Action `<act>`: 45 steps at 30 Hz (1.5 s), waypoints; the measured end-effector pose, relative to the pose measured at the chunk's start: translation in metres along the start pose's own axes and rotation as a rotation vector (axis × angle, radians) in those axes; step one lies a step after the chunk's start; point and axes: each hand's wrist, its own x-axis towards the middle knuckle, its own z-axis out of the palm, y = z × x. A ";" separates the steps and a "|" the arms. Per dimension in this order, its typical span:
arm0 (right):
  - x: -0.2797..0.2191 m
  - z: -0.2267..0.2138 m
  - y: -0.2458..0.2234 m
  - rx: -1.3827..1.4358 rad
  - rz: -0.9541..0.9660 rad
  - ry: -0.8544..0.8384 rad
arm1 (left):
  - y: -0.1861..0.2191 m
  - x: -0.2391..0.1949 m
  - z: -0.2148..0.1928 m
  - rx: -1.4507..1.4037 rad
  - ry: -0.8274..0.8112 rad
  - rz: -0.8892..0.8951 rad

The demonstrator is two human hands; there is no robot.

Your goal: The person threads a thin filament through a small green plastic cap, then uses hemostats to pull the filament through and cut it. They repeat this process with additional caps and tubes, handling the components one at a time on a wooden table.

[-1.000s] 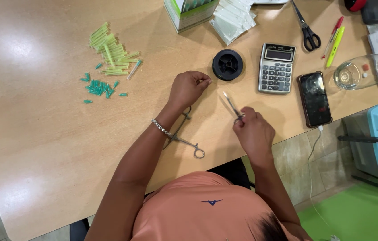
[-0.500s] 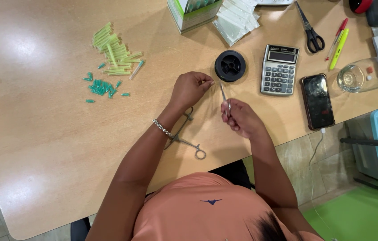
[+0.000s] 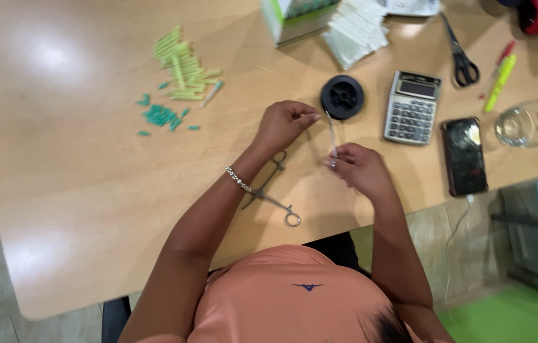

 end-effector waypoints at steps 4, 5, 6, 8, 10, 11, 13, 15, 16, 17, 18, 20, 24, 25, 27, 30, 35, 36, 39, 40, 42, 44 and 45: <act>0.008 -0.020 0.037 -0.510 -0.019 0.261 | 0.002 -0.018 0.003 -0.111 0.045 0.165; 0.012 -0.027 0.053 -0.652 -0.032 0.358 | 0.002 -0.023 0.010 -0.192 0.065 0.265; 0.008 -0.023 0.045 -0.655 -0.044 0.345 | 0.008 -0.033 0.007 -0.188 0.082 0.261; -0.004 -0.020 0.029 -0.746 -0.101 0.373 | 0.022 -0.051 0.006 -0.303 0.062 0.323; -0.017 -0.002 0.003 -0.476 -0.203 0.332 | 0.028 -0.063 0.005 -0.371 0.059 0.291; -0.025 0.006 -0.009 -0.202 -0.287 0.288 | 0.030 -0.070 0.005 -0.441 0.043 0.253; -0.020 0.022 -0.004 0.075 -0.492 0.116 | 0.040 -0.080 0.007 -0.533 0.032 0.227; -0.015 0.038 -0.007 0.356 -0.686 -0.058 | 0.048 -0.091 0.008 -0.625 0.014 0.200; -0.012 0.046 -0.013 0.343 -0.721 -0.004 | 0.052 -0.097 0.008 -0.730 0.026 0.181; -0.009 0.054 -0.019 0.331 -0.756 0.047 | 0.056 -0.102 0.007 -0.834 0.039 0.162; -0.006 0.061 -0.020 0.332 -0.760 0.045 | 0.051 -0.101 0.005 -0.832 0.041 0.165; 0.000 0.076 -0.024 0.368 -0.746 0.075 | 0.040 -0.100 0.003 -0.924 0.101 0.157; 0.019 0.091 -0.025 0.410 -0.799 0.019 | 0.031 -0.103 -0.006 -0.967 0.138 0.182; 0.020 0.094 -0.030 0.376 -0.781 0.046 | 0.031 -0.104 -0.009 -0.974 0.162 0.189; 0.029 0.096 -0.034 0.341 -0.766 0.069 | 0.030 -0.104 -0.015 -0.982 0.189 0.199; 0.053 0.090 -0.035 0.307 -0.738 0.029 | 0.025 -0.098 -0.033 -0.936 0.287 0.226; 0.111 0.024 -0.042 0.630 -0.676 0.244 | 0.005 -0.088 -0.097 -0.150 0.663 0.255; 0.116 0.017 -0.040 0.630 -0.681 0.243 | -0.007 -0.084 -0.104 -0.151 0.666 0.259; 0.125 0.001 -0.034 0.856 -0.679 0.691 | -0.042 -0.064 -0.119 0.381 0.763 0.235; 0.122 0.000 -0.031 0.835 -0.658 0.695 | -0.055 -0.055 -0.119 0.622 0.723 0.198; 0.117 0.007 -0.031 0.821 -0.635 0.697 | -0.068 -0.041 -0.120 0.868 0.676 0.157; 0.114 0.017 -0.038 0.672 -0.632 0.732 | -0.068 -0.031 -0.115 1.037 0.640 0.207; 0.115 0.022 -0.037 0.672 -0.632 0.734 | -0.071 -0.026 -0.112 1.037 0.639 0.208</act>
